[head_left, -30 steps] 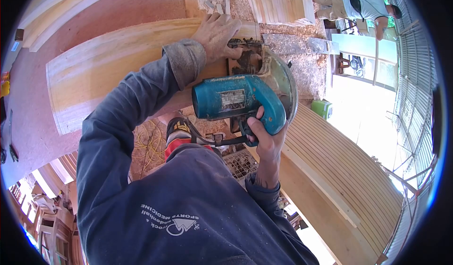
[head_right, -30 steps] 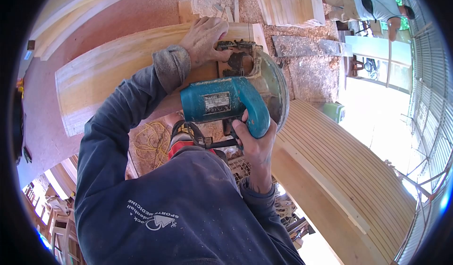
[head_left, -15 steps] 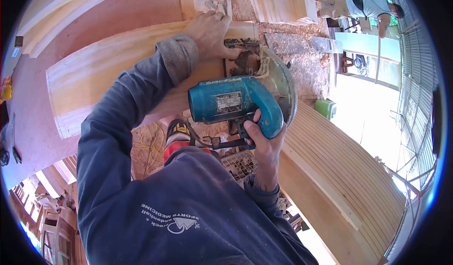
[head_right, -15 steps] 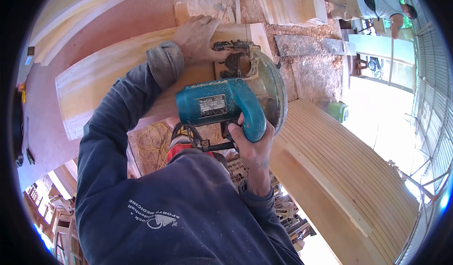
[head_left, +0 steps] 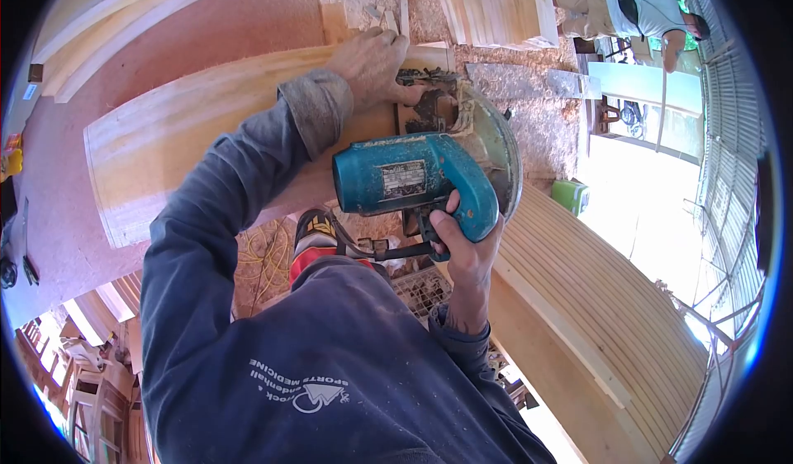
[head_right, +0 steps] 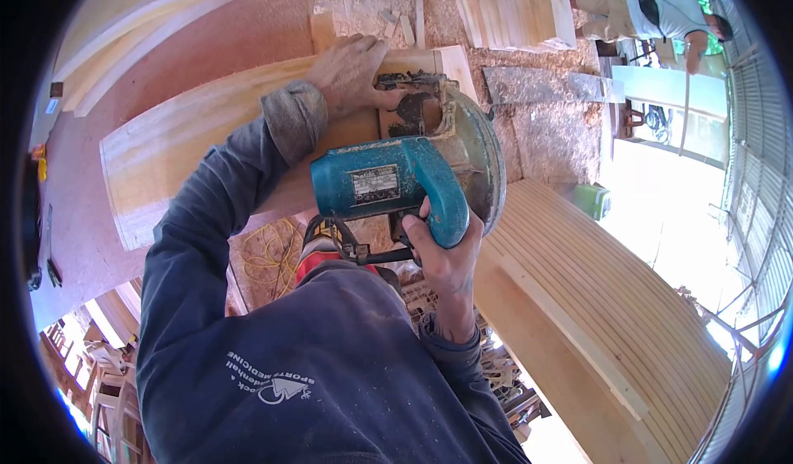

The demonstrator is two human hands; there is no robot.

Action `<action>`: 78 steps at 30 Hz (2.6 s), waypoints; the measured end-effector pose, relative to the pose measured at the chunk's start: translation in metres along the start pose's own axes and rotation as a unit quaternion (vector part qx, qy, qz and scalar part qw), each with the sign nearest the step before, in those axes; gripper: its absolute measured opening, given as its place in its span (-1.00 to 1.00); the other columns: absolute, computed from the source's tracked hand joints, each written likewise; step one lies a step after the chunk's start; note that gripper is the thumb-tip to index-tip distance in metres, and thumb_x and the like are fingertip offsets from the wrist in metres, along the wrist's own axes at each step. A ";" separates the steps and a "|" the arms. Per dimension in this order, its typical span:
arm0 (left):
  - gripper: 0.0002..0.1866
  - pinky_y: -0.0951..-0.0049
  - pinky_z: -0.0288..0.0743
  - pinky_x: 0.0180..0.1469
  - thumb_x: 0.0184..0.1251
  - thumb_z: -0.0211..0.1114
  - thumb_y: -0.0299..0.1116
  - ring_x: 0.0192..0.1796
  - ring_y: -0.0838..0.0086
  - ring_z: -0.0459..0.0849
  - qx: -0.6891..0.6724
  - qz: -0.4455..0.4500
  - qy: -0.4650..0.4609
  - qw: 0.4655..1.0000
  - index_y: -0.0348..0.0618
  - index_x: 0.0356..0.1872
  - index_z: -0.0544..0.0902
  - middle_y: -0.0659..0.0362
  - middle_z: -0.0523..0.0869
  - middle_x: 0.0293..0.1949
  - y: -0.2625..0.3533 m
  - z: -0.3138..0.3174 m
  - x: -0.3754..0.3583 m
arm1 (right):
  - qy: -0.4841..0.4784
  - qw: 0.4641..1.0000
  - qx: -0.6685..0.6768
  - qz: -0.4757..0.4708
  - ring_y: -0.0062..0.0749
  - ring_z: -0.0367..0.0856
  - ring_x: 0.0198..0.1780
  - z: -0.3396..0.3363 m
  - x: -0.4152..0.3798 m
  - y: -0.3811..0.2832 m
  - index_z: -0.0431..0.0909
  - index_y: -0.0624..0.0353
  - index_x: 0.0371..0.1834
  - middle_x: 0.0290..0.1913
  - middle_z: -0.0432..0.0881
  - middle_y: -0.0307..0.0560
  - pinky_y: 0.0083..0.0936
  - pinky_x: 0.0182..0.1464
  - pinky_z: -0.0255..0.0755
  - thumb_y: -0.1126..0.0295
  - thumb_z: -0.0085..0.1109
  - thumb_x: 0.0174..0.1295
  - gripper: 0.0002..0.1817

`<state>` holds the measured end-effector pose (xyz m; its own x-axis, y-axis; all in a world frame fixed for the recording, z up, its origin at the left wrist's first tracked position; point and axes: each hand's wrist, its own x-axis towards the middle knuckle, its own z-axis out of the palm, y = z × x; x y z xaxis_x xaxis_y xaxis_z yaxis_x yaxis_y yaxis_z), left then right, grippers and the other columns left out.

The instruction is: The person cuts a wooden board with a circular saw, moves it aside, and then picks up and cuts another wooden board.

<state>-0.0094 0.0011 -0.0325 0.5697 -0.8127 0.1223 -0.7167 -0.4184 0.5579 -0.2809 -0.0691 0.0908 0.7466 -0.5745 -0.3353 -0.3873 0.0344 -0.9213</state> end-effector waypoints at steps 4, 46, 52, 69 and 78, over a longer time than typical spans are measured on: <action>-0.21 0.03 0.60 0.29 0.25 0.43 0.25 0.13 -0.09 0.71 -0.005 0.002 -0.006 1.000 -0.44 0.05 0.65 -0.22 0.74 0.01 -0.001 -0.001 0.000 | 0.001 1.000 -0.005 -0.003 -0.70 0.51 -0.53 0.002 0.003 -0.002 0.61 0.23 -0.21 -0.48 0.58 -0.31 -0.66 -0.49 0.31 0.56 0.43 0.28 -0.85; -0.46 0.03 0.70 0.07 0.21 0.54 0.15 -0.03 -0.01 0.86 -0.082 -0.053 -0.001 0.995 -0.12 -0.04 0.83 -0.06 0.87 -0.14 -0.012 -0.018 0.000 | 0.003 0.999 0.023 -0.035 -0.69 0.49 -0.58 0.018 0.028 -0.013 0.60 0.24 -0.19 -0.51 0.56 -0.28 -0.66 -0.54 0.28 0.63 0.39 0.29 -0.86; -0.51 0.06 0.72 0.04 0.24 0.53 0.10 -0.05 0.02 0.87 -0.083 -0.072 -0.007 0.994 -0.10 -0.04 0.84 -0.03 0.88 -0.16 -0.011 -0.019 0.001 | 0.002 0.999 0.019 -0.037 -0.69 0.49 -0.59 0.020 0.033 -0.014 0.60 0.24 -0.20 -0.51 0.56 -0.28 -0.65 -0.54 0.27 0.62 0.39 0.29 -0.86; -0.30 0.21 0.72 0.23 0.29 0.63 -0.06 0.03 0.15 0.90 -0.258 -0.027 -0.125 0.958 -0.34 0.32 0.70 -0.09 0.89 0.10 -0.068 -0.041 0.016 | -0.014 0.998 0.026 -0.047 -0.68 0.50 -0.58 0.023 0.043 -0.017 0.59 0.23 -0.18 -0.52 0.56 -0.29 -0.64 -0.55 0.28 0.63 0.38 0.30 -0.85; -0.46 0.36 0.74 0.17 0.24 0.71 -0.21 -0.01 0.31 0.89 -0.352 -0.062 -0.185 0.915 -0.34 0.17 0.83 -0.04 0.93 -0.05 -0.085 -0.045 0.013 | -0.029 0.998 0.035 -0.037 -0.70 0.48 -0.58 0.021 0.044 -0.015 0.58 0.23 -0.19 -0.52 0.56 -0.30 -0.65 -0.54 0.27 0.64 0.37 0.30 -0.85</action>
<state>0.0767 0.0445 -0.0418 0.3603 -0.9128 -0.1925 -0.1433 -0.2580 0.9554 -0.2315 -0.0777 0.0856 0.8024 -0.5297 -0.2748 -0.2922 0.0527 -0.9549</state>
